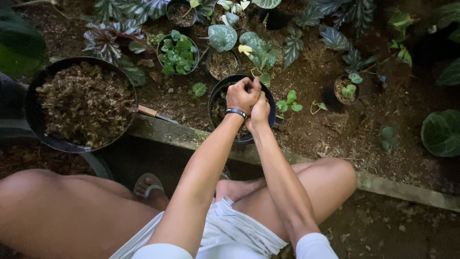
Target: The person scoops soil from a large tub and places it into a small black pot, then presses the soil down with both hands. The person repeats this process, adding more soil and compacting it inside the pot.
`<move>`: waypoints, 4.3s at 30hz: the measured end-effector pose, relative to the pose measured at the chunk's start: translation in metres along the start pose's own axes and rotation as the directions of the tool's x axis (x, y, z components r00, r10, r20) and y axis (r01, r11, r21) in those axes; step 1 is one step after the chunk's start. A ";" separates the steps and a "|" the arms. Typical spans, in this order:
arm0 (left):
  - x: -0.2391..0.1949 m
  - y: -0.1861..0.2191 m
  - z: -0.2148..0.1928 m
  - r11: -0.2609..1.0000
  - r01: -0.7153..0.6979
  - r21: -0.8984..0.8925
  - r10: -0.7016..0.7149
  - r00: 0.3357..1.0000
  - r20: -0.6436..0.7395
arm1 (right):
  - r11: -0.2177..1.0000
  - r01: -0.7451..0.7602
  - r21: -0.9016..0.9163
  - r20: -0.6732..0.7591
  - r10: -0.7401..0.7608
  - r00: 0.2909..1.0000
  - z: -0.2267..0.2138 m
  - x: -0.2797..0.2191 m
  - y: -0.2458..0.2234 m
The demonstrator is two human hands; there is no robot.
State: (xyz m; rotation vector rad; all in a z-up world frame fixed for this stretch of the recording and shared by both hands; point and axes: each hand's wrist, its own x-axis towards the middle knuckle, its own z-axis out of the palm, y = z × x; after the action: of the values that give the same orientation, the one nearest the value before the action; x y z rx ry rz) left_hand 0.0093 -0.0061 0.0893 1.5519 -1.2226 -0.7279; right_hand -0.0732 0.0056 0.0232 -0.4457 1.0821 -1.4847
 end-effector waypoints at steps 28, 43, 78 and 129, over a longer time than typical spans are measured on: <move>0.011 -0.086 0.007 0.318 0.827 -0.463 -0.434 0.561 0.705 | 0.984 -0.149 0.101 0.361 0.103 0.927 0.082 -0.016 -0.084; -0.017 -0.093 0.003 -0.054 0.781 -0.622 -0.110 0.615 0.781 | 0.750 0.426 -0.506 0.825 0.275 0.494 0.330 -0.067 0.102; 0.094 -0.149 -0.381 0.971 0.167 0.172 -0.166 0.986 -0.025 | 0.402 0.888 -0.225 0.952 0.286 0.111 0.336 -0.097 0.074; 0.075 -0.090 -0.447 0.821 0.005 0.571 -0.081 0.991 0.108 | 0.345 0.913 -0.220 0.951 0.282 0.123 0.342 -0.084 0.051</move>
State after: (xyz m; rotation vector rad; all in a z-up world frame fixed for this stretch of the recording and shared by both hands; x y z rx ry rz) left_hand 0.4592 0.0716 0.1604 2.0501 -1.6057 -0.5135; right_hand 0.2452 -0.0366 0.1763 -2.3813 0.4493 -0.4581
